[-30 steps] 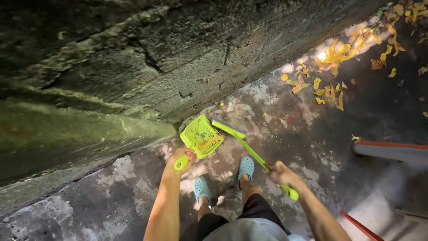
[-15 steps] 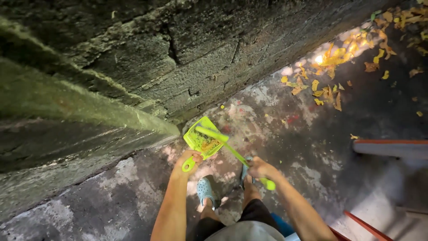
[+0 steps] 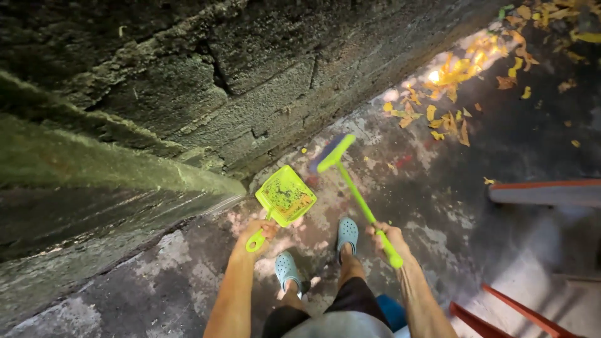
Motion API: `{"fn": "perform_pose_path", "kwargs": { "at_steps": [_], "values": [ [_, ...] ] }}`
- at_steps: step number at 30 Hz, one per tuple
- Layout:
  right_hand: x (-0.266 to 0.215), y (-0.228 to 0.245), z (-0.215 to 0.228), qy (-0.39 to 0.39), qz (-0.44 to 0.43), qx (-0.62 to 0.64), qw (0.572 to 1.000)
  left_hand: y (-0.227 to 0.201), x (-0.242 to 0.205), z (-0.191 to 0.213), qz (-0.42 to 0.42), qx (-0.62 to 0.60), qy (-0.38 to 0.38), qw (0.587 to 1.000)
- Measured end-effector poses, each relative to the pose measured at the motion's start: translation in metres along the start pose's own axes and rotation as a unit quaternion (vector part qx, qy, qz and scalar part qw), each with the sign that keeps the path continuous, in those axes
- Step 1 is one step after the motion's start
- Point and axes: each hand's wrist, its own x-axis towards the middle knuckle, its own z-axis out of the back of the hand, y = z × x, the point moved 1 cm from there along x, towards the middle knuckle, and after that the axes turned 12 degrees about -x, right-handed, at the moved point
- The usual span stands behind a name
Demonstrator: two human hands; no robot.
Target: Sweeping dry leaves from a concrete floor into a dustpan and dumping them into a cardboard box.
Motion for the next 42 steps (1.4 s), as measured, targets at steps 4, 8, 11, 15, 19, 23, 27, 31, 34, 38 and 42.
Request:
{"fn": "perform_pose_path", "kwargs": {
  "at_steps": [4,8,11,15,19,23,27,31,34,38,42],
  "values": [
    [0.086,0.020,-0.024,0.089,-0.026,0.343,0.935,0.000,0.025,0.003,0.035,-0.038,0.024,0.998],
    [0.189,0.000,-0.074,0.112,-0.056,0.380,0.916,0.009,0.007,-0.016,0.028,-0.080,0.023,0.996],
    [0.141,0.026,-0.124,0.083,-0.071,0.300,0.948,0.011,-0.008,-0.031,-0.012,-0.035,-0.024,0.999],
    [0.106,-0.004,-0.137,-0.009,-0.070,0.172,0.983,0.001,0.001,-0.024,-0.059,-0.091,-0.014,0.994],
    [0.044,-0.024,-0.104,-0.004,-0.090,0.043,0.995,-0.005,0.003,-0.020,-0.008,-0.102,-0.002,0.995],
    [-0.021,-0.035,-0.062,-0.053,-0.111,-0.041,0.992,-0.017,0.005,0.003,-0.013,-0.100,0.024,0.995],
    [0.015,-0.044,-0.079,-0.065,-0.030,-0.045,0.996,-0.003,-0.022,-0.023,-0.120,-0.080,0.037,0.989],
    [0.076,-0.024,-0.130,-0.066,-0.034,-0.056,0.996,-0.008,-0.006,-0.009,-0.030,-0.120,0.077,0.989],
    [0.066,-0.023,-0.152,-0.007,-0.101,-0.009,0.995,-0.012,-0.004,-0.002,0.024,-0.124,0.063,0.990],
    [-0.019,-0.021,-0.105,-0.004,-0.053,-0.078,0.996,-0.009,0.000,0.013,0.032,-0.067,0.040,0.996],
    [-0.113,-0.032,-0.048,-0.024,-0.012,-0.058,0.998,0.025,0.007,0.008,0.057,-0.010,0.040,0.998]
  ]
}}
